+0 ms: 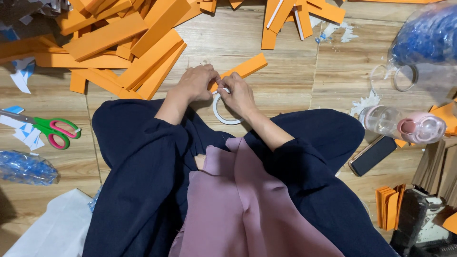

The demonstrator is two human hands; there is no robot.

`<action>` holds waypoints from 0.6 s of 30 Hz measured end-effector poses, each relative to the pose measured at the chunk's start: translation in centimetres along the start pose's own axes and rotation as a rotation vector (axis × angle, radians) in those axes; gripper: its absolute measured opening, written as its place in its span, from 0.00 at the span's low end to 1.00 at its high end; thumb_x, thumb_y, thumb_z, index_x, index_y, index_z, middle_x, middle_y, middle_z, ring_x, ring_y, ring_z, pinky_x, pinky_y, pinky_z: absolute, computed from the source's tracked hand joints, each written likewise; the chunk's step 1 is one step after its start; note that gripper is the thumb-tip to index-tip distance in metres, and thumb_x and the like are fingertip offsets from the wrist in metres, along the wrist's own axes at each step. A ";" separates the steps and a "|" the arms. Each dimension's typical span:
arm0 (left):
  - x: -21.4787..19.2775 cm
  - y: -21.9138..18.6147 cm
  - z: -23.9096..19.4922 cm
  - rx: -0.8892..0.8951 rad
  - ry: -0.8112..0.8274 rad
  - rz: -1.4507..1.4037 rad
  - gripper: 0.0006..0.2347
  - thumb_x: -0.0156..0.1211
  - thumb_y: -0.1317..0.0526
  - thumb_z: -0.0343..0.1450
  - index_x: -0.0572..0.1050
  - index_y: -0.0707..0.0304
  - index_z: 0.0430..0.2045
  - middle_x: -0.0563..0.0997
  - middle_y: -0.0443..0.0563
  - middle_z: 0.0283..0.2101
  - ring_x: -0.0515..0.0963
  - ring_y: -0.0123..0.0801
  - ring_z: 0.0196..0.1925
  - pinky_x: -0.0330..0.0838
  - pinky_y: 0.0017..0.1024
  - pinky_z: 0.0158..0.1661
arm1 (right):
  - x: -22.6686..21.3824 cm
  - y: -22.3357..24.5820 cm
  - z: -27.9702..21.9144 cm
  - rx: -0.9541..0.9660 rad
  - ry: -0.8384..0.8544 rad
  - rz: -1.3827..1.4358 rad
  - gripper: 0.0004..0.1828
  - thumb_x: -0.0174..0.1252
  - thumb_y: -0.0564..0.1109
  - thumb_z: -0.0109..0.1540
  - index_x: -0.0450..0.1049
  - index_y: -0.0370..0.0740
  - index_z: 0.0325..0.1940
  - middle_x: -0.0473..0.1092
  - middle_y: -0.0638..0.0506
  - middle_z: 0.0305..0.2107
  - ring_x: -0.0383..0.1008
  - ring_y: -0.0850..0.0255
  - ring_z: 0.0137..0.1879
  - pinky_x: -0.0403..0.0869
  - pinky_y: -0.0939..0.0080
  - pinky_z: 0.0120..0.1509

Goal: Applying double-sided tape to orange cardboard strips on the floor

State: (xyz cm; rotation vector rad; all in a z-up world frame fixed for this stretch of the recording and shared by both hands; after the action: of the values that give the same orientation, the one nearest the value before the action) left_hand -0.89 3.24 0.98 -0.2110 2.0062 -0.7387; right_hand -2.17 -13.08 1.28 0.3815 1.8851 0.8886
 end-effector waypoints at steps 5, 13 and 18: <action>-0.3 -0.5 0.4 -0.033 0.040 0.030 0.09 0.64 0.64 0.55 0.73 0.53 0.25 0.72 0.46 0.32 0.73 0.44 0.40 0.66 0.39 0.39 | -0.1 0.3 -0.1 0.023 0.003 -0.014 0.04 0.57 0.47 0.54 0.68 0.48 0.30 0.61 0.52 0.27 0.69 0.50 0.37 0.69 0.52 0.40; 0.8 0.2 2.0 -0.058 0.057 0.075 0.09 0.67 0.64 0.55 0.73 0.51 0.22 0.71 0.43 0.29 0.74 0.42 0.39 0.68 0.39 0.38 | -0.1 0.3 0.2 0.025 0.008 -0.024 0.05 0.56 0.47 0.54 0.68 0.48 0.29 0.61 0.52 0.27 0.70 0.49 0.37 0.69 0.51 0.39; 2.2 0.4 3.5 -0.084 0.085 0.218 0.10 0.64 0.66 0.58 0.74 0.51 0.29 0.73 0.47 0.34 0.75 0.44 0.41 0.67 0.42 0.39 | -1.5 1.3 0.5 0.007 0.085 -0.110 0.05 0.57 0.50 0.54 0.69 0.51 0.29 0.63 0.54 0.28 0.70 0.50 0.38 0.69 0.50 0.40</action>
State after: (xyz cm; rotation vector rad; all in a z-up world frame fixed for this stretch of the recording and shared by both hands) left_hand 0.93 1.11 -2.13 -0.0086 2.1025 -0.5330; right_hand -1.14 -12.88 3.00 0.2446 1.9672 0.8360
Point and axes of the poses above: each hand's wrist, its own z-axis towards the middle knuckle, its own x-axis out of the palm, y = z × x, the point moved 1 cm from there along z, towards the middle knuckle
